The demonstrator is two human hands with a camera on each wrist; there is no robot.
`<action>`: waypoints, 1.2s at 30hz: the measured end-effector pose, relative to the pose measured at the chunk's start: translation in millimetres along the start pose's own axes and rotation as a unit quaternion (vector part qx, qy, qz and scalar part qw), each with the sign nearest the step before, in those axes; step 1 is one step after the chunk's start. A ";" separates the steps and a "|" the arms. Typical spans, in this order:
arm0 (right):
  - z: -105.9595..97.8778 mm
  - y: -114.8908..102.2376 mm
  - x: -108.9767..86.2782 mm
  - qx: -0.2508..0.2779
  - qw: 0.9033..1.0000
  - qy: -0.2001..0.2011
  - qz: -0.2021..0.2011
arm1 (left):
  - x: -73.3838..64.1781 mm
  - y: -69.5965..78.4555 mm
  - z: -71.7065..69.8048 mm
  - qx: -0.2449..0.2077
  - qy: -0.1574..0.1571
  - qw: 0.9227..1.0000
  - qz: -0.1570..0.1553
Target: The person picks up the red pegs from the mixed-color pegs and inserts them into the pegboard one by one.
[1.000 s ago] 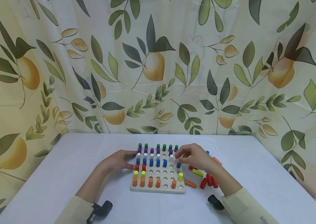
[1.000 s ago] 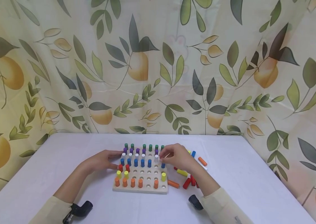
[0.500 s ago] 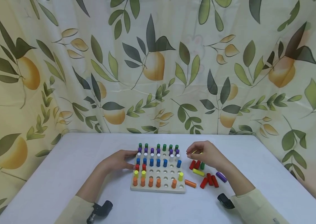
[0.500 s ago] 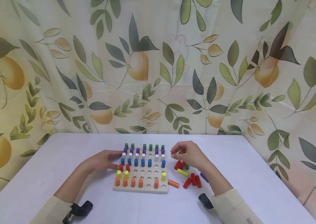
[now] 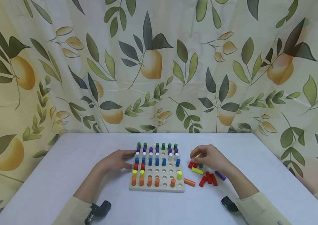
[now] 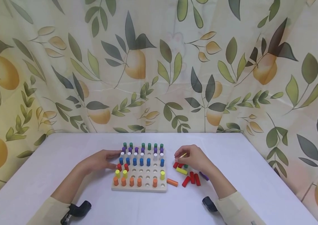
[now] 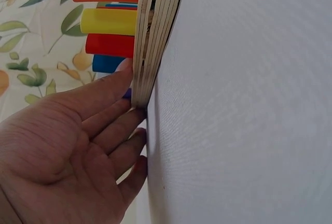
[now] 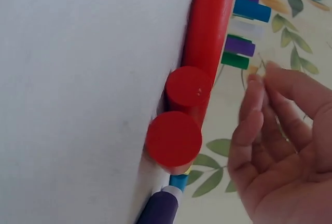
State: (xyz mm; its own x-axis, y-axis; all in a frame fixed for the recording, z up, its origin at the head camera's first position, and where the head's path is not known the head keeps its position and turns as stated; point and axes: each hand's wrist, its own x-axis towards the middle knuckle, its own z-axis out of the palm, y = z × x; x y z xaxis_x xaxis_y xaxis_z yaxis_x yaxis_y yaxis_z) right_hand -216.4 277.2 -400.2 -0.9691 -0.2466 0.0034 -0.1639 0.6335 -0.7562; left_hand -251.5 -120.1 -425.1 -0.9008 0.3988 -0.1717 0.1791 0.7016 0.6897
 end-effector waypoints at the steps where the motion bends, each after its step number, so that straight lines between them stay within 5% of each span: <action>1: 0.1 1.0 0.0 -0.001 1.000 0.000 0.002 | -0.1 0.3 -0.3 -0.001 -0.001 1.000 0.001; 23: 11.8 14.4 3.8 0.026 0.996 -0.020 0.088 | 1.7 -3.4 0.4 -0.006 -0.001 1.000 0.001; 36: 19.5 12.3 1.6 0.011 0.996 -0.020 0.081 | 0.0 -0.6 -2.1 -0.010 -0.007 1.000 0.002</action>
State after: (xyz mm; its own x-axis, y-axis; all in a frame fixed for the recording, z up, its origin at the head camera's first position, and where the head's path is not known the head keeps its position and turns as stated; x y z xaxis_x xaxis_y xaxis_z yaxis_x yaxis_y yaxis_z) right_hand -216.4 270.3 -422.2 -0.9744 -0.1712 -0.1456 -0.0012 0.6517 -0.7585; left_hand -252.4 -121.7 -424.1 -0.8943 0.4104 -0.1785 0.1750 0.6878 0.7044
